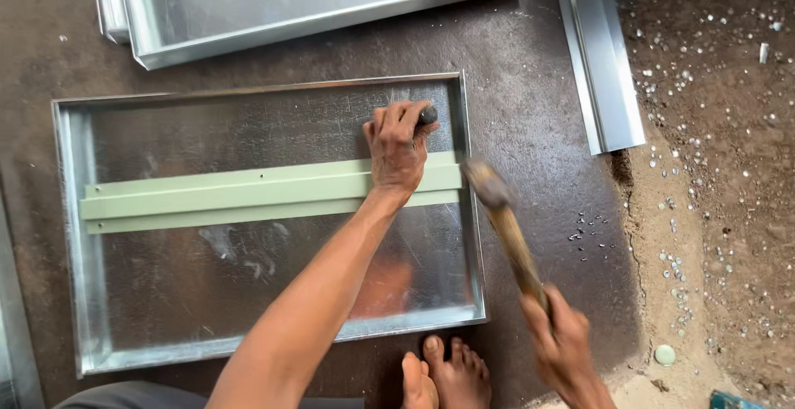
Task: The person places a metal support strip into a rectangular metal tray and hammers a small metal pin into pre-drilled holes to secure the strip, repeating this process for multiple trays.
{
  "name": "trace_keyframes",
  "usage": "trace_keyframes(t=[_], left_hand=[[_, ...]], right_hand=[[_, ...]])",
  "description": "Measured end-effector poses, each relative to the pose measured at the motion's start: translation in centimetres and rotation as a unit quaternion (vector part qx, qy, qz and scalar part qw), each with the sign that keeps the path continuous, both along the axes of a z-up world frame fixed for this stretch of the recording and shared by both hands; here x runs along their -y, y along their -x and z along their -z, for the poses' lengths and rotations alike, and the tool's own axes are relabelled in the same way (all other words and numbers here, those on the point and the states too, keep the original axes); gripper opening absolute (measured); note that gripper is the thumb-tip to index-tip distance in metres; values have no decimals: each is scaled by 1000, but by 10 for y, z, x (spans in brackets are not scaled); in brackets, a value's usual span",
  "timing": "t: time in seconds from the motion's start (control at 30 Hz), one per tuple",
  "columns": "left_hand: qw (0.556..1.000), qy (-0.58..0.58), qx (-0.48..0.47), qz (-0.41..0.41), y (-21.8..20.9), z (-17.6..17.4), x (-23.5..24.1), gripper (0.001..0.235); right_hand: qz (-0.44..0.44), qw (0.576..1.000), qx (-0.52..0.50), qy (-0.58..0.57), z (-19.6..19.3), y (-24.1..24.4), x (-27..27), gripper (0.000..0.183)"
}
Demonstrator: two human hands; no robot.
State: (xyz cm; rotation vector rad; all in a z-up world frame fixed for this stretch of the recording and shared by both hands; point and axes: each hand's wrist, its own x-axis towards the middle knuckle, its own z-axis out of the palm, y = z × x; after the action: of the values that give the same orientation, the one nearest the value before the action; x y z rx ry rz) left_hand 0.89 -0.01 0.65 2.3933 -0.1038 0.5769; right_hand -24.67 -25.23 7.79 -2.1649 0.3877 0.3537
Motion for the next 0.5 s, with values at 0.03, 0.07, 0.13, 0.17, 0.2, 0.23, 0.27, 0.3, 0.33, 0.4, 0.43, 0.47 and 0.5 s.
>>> trace_keyframes(t=[0.03, 0.07, 0.13, 0.17, 0.2, 0.23, 0.27, 0.3, 0.33, 0.4, 0.43, 0.47, 0.5], left_hand=[[1000, -13, -10, -14, 8, 0, 1, 28], [1000, -12, -19, -14, 13, 2, 1, 28], [999, 9, -34, -8, 5, 2, 0, 32], [1000, 9, -27, -6, 4, 0, -2, 32], [996, -3, -44, 78, 6, -2, -5, 31], [985, -16, -63, 162, 10, -5, -8, 30], [985, -17, -59, 163, 13, -8, -7, 30], [975, -36, -46, 212, 17, -11, -6, 30], [963, -56, -33, 261, 19, -14, -6, 30], [962, -72, -36, 260, 17, -15, -8, 29], [964, -89, -37, 250, 16, -14, -7, 27], [963, -84, -37, 254, 19, -13, -5, 27], [963, -74, -39, 254, 17, -11, -6, 28]], right_hand=[[-20, 1000, 2, 10, 1, -19, -10, 31], [-41, 999, 3, 21, 4, -39, -16, 36], [-60, 996, -27, 56, 4, -73, -26, 47], [-59, 996, -21, 56, -4, -80, -27, 47], [-31, 999, 31, 15, -15, -86, -25, 49], [-4, 996, 80, -27, -26, -88, -23, 50], [45, 991, 92, -91, -44, -83, -13, 48], [39, 980, 155, -119, -68, -75, 1, 22], [55, 967, 206, -141, -76, -84, 8, 36], [46, 904, 364, -221, -90, -76, 13, 35], [37, 877, 413, -243, -90, -72, 13, 36], [17, 886, 442, -139, -77, -69, 0, 34], [-8, 882, 470, -40, -64, -69, -8, 35]])
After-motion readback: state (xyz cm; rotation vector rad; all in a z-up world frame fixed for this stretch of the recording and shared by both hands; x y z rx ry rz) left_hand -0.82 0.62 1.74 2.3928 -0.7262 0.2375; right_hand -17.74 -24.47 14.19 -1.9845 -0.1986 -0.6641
